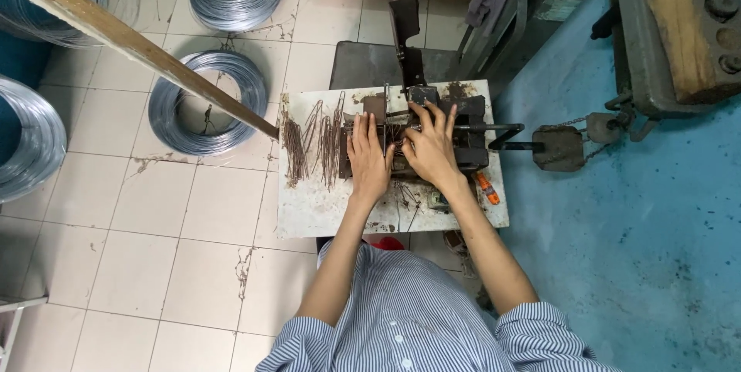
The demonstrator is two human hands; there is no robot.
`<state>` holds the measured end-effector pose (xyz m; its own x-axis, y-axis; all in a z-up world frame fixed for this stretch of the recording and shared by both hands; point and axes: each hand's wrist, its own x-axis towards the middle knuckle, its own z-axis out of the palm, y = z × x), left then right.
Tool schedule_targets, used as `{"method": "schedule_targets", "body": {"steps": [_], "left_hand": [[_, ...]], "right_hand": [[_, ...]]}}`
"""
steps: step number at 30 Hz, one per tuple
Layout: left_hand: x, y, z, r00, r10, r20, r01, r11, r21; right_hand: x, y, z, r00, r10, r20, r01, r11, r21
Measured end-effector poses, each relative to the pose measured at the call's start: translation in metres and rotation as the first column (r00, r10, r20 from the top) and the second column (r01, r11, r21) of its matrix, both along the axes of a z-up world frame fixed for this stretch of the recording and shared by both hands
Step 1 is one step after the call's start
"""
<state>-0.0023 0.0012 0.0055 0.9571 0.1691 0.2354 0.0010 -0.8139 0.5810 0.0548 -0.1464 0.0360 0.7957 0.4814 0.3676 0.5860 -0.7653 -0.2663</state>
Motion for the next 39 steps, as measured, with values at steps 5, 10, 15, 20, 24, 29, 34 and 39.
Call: {"method": "schedule_targets", "body": {"steps": [5, 10, 15, 20, 24, 29, 34, 39], "left_hand": [[-0.003, 0.0, 0.005, 1.0, -0.009, -0.028, 0.009, 1.0, 0.01], [-0.023, -0.001, 0.009, 0.996, -0.035, 0.08, 0.037, 0.999, -0.023], [-0.047, 0.016, -0.077, 0.949, 0.295, 0.11, -0.269, 0.941, -0.204], [-0.052, 0.075, -0.175, 0.775, 0.611, -0.16, -0.616, 0.788, 0.022], [-0.052, 0.103, -0.188, 0.68, 0.611, -0.406, -0.583, 0.786, 0.206], [-0.037, 0.108, -0.188, 0.67, 0.596, -0.442, -0.531, 0.801, 0.276], [-0.027, 0.099, -0.156, 0.688, 0.576, -0.441, -0.549, 0.811, 0.202], [-0.009, 0.115, -0.212, 0.629, 0.62, -0.469, -0.608, 0.768, 0.199]], "right_hand": [[0.001, -0.002, -0.006, 0.999, 0.009, -0.033, -0.008, 1.0, 0.027], [0.003, -0.004, -0.014, 1.0, -0.013, -0.006, 0.013, 1.0, 0.002], [-0.014, 0.003, -0.019, 0.992, -0.022, 0.123, 0.007, 0.993, 0.122], [-0.062, 0.039, -0.07, 0.982, 0.038, 0.186, -0.103, 0.931, 0.349], [-0.103, 0.077, -0.042, 0.796, 0.347, -0.496, -0.062, 0.861, 0.504], [-0.096, 0.098, -0.035, 0.516, 0.371, -0.772, 0.034, 0.891, 0.452], [-0.083, 0.103, -0.042, 0.46, 0.296, -0.837, 0.095, 0.921, 0.378], [-0.069, 0.11, -0.061, 0.518, 0.196, -0.832, 0.042, 0.966, 0.254]]}}
